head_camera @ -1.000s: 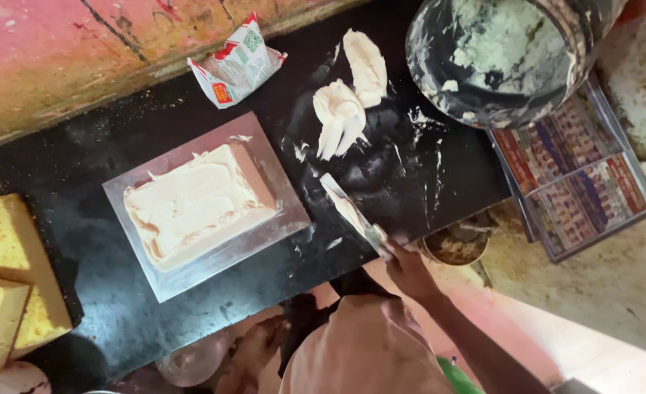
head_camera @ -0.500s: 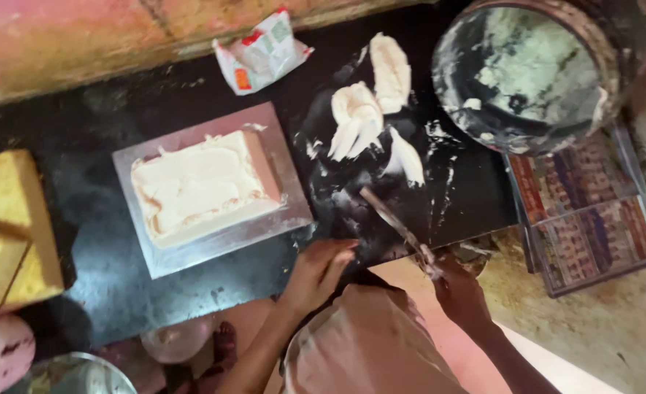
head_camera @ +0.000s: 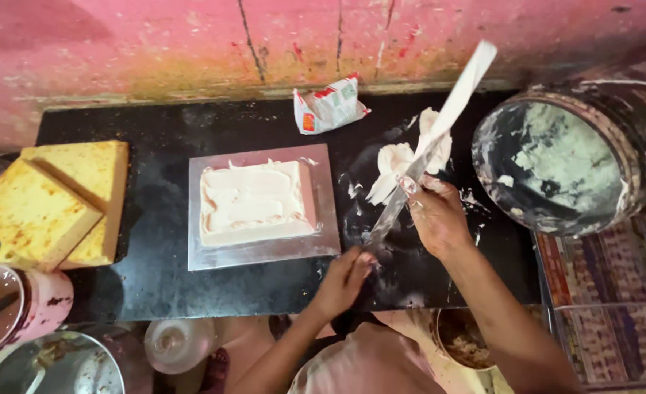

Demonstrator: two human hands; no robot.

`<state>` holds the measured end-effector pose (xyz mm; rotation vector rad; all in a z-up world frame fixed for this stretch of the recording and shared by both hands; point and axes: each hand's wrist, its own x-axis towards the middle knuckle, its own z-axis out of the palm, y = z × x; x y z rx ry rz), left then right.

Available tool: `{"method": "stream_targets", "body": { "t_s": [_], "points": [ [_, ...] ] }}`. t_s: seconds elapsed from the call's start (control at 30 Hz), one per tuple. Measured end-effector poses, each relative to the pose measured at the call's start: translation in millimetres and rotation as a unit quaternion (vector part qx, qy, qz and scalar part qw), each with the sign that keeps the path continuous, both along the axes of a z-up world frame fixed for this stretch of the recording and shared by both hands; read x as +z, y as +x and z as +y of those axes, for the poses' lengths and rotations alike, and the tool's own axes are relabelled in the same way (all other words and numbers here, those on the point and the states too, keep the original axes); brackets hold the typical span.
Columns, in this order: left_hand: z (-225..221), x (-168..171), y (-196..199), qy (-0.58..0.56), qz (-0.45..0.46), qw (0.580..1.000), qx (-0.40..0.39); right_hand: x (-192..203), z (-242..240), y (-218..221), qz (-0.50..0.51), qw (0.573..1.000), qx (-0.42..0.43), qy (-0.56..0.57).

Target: The person applies white frosting to the top and sides of a rectangular cake with a knife, smoothing it over the surface.

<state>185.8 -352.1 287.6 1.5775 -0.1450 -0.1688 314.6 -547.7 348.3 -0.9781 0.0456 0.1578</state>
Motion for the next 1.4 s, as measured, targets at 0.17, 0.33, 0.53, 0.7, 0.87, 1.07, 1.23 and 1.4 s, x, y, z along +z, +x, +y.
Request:
{"method": "stream_targets", "body": {
  "t_s": [0.17,0.33,0.53,0.7,0.87,1.07,1.23,1.4],
  "points": [
    [52.5,6.4,-35.8,0.110,0.026,0.994,0.007,-12.1,6.3,15.4,0.014,0.999,0.018,0.039],
    [86.1,-7.8,-74.6,0.142,0.001,0.989,0.027,7.7,-18.6,28.6,0.032,0.997,-0.036,0.063],
    [133.5,-30.6,-123.2,0.268,-0.017,0.954,0.133,60.5,-45.4,27.4,-0.035,0.995,-0.087,-0.044],
    [132.6,-12.3,-121.5,0.229,0.048,0.951,0.202,68.5,-6.5,-5.2,-0.077,0.976,-0.105,-0.173],
    [86.5,-19.2,-73.3,0.028,0.036,0.982,0.186,13.2,16.2,-56.7,-0.062,0.938,-0.074,-0.333],
    [30.2,-2.6,-40.1,-0.044,0.024,0.995,0.090,-44.0,49.6,-41.8,-0.070,0.985,0.031,-0.153],
    [73.4,1.2,-39.2,0.010,-0.067,0.993,0.095,-28.5,65.7,-34.7,0.010,0.984,-0.128,-0.122],
    [228.3,-44.0,-10.6,0.095,-0.021,0.914,0.394,-14.4,45.1,-50.9,0.034,0.923,-0.046,-0.382]
  ]
}}
